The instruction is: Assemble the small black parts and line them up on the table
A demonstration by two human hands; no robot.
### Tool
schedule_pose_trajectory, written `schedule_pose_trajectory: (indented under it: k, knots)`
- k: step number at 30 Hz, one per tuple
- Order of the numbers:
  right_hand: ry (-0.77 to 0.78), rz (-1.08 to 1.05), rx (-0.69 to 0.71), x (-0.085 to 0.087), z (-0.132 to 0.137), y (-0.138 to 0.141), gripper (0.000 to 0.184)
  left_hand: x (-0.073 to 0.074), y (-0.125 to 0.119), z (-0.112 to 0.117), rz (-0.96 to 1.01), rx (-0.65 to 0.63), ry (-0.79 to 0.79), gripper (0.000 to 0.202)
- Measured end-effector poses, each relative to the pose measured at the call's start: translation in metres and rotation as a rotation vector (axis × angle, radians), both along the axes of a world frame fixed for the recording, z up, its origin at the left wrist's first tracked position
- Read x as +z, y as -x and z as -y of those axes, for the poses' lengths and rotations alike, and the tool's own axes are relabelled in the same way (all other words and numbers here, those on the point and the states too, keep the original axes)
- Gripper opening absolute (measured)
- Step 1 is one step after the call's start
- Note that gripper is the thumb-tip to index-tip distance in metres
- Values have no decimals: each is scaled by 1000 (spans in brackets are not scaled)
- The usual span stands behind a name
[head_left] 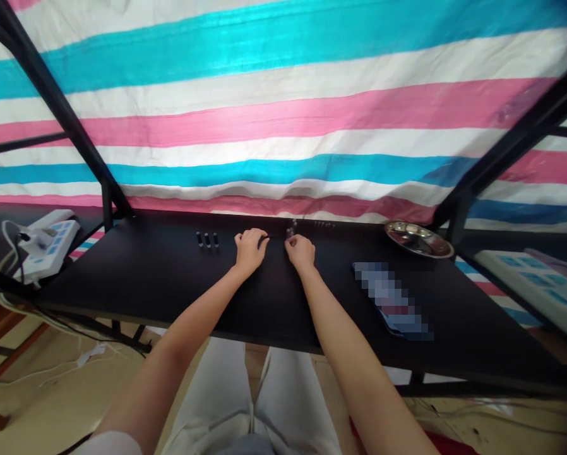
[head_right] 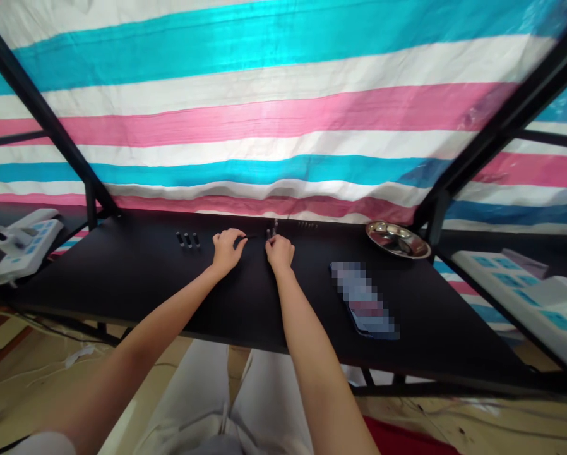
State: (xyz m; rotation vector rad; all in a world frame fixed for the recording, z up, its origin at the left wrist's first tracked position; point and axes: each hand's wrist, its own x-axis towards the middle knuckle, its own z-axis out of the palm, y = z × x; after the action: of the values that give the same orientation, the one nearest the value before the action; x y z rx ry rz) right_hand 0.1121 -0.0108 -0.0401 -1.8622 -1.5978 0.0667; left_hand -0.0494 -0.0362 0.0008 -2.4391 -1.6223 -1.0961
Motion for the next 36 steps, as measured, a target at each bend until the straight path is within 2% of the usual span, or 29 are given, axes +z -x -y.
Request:
schedule_pose_trajectory:
  k: [5, 8, 12, 15, 22, 36]
  knots:
    - [-135, 213, 278, 17, 20, 19, 16, 7, 20, 19, 173, 83, -72, 11]
    - [-190, 279, 354, 24, 28, 28, 17, 8, 24, 29, 195, 75, -107, 10]
    - [-228, 364, 412, 24, 36, 36, 18, 3, 25, 40, 170, 25, -130, 12]
    - [-229, 373, 417, 22, 41, 40, 18, -2, 26, 43, 176, 8, -145, 12]
    - [-201, 309, 334, 21, 47, 39, 15, -8, 34, 37, 250, 74, -116, 11]
    - [-173, 292, 350, 23, 49, 40, 14, -12, 35, 35, 277, 12, -130, 9]
